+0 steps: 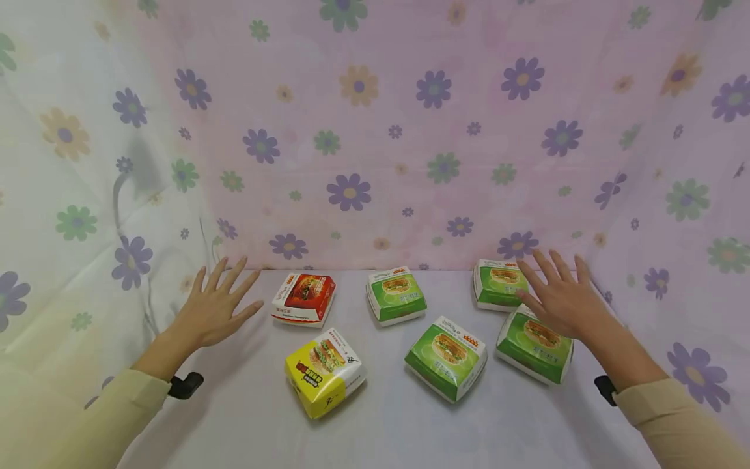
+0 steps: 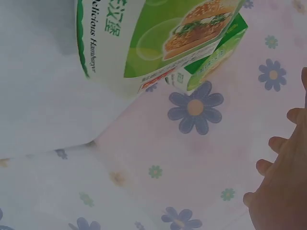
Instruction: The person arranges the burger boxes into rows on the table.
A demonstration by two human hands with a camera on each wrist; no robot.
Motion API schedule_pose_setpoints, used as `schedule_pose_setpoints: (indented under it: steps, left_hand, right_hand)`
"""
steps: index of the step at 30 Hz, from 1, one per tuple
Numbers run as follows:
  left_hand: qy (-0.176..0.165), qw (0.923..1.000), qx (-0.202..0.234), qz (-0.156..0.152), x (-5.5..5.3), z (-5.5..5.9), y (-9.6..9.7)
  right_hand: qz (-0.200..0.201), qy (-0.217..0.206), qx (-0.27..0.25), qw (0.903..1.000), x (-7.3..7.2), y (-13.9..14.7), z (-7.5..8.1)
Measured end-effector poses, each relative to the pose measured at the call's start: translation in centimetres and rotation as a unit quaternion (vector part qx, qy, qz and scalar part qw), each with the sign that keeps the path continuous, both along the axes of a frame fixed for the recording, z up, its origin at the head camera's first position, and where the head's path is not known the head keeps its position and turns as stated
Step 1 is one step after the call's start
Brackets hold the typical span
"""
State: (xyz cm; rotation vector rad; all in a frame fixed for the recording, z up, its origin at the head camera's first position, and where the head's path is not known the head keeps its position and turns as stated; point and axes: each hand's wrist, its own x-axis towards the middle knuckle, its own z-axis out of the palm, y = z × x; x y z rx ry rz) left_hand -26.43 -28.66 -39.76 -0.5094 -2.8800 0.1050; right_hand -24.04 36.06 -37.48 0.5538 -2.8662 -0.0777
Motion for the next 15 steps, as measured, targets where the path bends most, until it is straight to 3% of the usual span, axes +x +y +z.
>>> schedule_pose_setpoints:
  steps: [10,15]
  left_hand:
    - [-0.011,0.9992,0.038,-0.002,0.1,-0.2,0.2]
    - [-0.003,0.9992,0.041,-0.004,0.7,-0.4,0.4]
  right_hand:
    - [0.017,0.004,-0.030,0.9994,-0.2,-1.8,0.4]
    - [0.030,-0.003,-0.051,0.9982,0.0,-2.7,0.2]
